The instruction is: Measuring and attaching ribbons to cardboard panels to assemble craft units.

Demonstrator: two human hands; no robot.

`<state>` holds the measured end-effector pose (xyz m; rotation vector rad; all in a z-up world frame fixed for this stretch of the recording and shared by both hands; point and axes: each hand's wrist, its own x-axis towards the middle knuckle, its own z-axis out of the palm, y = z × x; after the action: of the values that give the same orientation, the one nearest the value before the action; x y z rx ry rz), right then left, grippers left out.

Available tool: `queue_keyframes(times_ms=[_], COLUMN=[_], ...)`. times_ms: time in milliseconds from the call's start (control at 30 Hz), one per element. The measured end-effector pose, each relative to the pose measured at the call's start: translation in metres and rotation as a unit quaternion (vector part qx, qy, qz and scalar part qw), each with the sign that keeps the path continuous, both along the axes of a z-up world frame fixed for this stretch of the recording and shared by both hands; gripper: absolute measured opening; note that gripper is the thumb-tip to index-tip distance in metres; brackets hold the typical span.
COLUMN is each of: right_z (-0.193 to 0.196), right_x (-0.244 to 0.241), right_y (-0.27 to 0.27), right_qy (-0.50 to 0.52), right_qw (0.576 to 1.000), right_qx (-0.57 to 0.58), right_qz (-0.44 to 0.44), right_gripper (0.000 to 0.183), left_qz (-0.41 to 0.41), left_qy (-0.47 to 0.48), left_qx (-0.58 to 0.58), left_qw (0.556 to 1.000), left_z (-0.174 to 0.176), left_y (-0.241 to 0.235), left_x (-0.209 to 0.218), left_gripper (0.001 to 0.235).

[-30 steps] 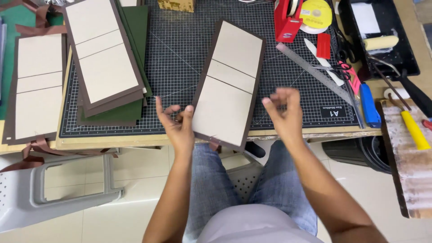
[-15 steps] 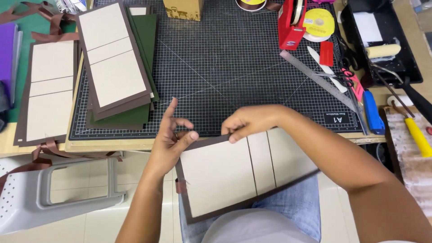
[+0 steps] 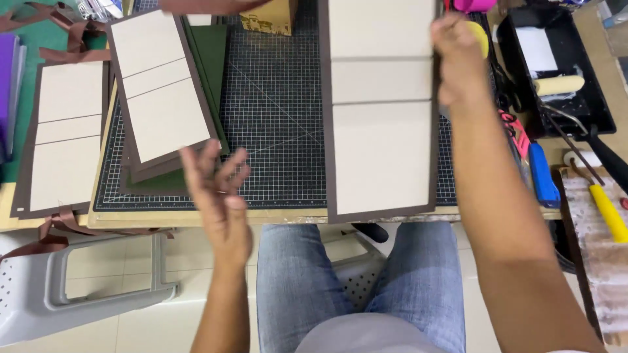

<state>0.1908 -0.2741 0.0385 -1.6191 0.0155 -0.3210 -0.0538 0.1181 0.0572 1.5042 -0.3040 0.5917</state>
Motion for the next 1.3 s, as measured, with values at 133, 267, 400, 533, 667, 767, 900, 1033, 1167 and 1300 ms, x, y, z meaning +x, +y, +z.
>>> queue_keyframes(times_ms=[133,267,400,533,667,767,900,1033,1167,1300], right_z=[-0.055,-0.143,-0.155,-0.137,-0.102,-0.126,-0.158,-0.169,-0.165,-0.153], right_x=[-0.012,0.002,0.019,0.020,-0.034,-0.069,-0.109,-0.127,-0.150,-0.193], right_y=[0.039,0.028,0.031,0.017,-0.013,-0.062,-0.110,-0.128,-0.127,-0.117], right_qy=[0.196,0.263,0.255,0.197,0.123,0.081,-0.002,-0.010,-0.004,0.015], right_qw=[0.977,0.961,0.961,0.972,0.902,0.833,0.741,0.751,0.788,0.813], right_qx=[0.049,0.022,0.053,-0.059,-0.378,-0.506,-0.621,-0.620,-0.584,-0.557], right_qz=[-0.065,-0.084,-0.095,-0.115,-0.168,-0.207,-0.255,-0.226,-0.194,-0.169], right_gripper=[0.008,0.017,0.021,0.031,0.024,0.016,0.026,0.025,0.023,0.025], left_qz=[-0.056,-0.110,-0.135,-0.144,-0.130,-0.124,-0.117,-0.113,-0.101,-0.089], left_qy=[0.051,0.122,0.164,0.176,0.167,0.158,0.146,0.153,0.151,0.135], left_qx=[0.052,0.161,0.255,0.286,0.319,0.329,0.337,0.336,0.331,0.327], left_qw=[0.996,0.973,0.943,0.931,0.924,0.923,0.923,0.922,0.926,0.931], left_z=[-0.034,-0.070,-0.095,-0.104,-0.113,-0.116,-0.117,-0.119,-0.114,-0.118], left_y=[-0.028,-0.049,-0.064,-0.074,-0.075,-0.074,-0.077,-0.079,-0.081,-0.082], left_x=[0.001,0.005,0.014,0.026,0.034,0.039,0.048,0.048,0.048,0.047], left_gripper=[0.076,0.107,0.123,0.126,0.124,0.120,0.118,0.118,0.117,0.116])
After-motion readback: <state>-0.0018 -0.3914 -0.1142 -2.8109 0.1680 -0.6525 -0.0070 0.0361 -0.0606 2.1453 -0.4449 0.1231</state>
